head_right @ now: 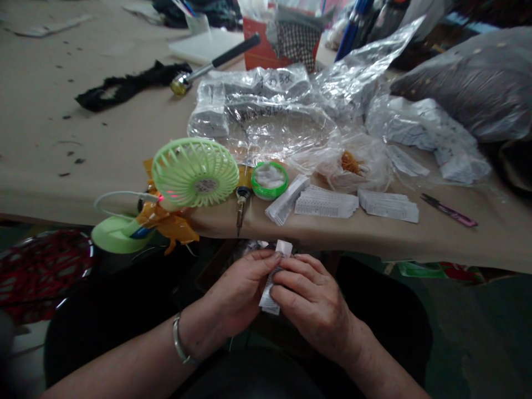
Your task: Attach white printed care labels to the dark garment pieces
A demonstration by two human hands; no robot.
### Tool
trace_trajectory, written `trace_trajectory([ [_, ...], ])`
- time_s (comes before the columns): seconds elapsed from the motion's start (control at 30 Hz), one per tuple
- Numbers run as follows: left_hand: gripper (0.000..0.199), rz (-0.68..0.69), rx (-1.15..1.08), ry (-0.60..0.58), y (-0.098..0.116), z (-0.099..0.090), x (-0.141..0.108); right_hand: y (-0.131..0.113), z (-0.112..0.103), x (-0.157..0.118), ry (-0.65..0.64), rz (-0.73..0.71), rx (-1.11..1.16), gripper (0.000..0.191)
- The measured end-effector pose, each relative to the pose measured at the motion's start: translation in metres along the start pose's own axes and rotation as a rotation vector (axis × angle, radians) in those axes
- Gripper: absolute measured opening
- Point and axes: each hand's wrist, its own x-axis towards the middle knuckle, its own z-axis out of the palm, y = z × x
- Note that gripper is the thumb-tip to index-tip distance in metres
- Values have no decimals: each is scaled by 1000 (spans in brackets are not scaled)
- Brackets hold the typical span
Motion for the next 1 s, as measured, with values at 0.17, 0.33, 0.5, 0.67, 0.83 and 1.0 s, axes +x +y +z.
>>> trace_trajectory([
  [0.17, 14, -69, 92, -13, 3, -4, -4, 3, -6, -7, 194, 234, 228, 33],
  [0.33, 23, -174, 215, -101, 5, -4, -11, 21, -6, -6, 137, 805, 826, 32],
  [0.5, 24, -164, 278, -116, 3, -4, -12, 25, 2, 3, 81, 929, 1100, 12],
  [0.67, 21, -192, 275, -155, 3, -5, -12, 15, 3, 9, 83, 974, 1033, 16],
  [0.83, 19, -208, 269, -165, 5, -9, -14, 17, 2, 6, 46, 952, 1040, 17],
  [1.0, 25, -222, 279, -266, 6, -12, -16, 28, 4, 2, -133, 804, 1291, 52],
])
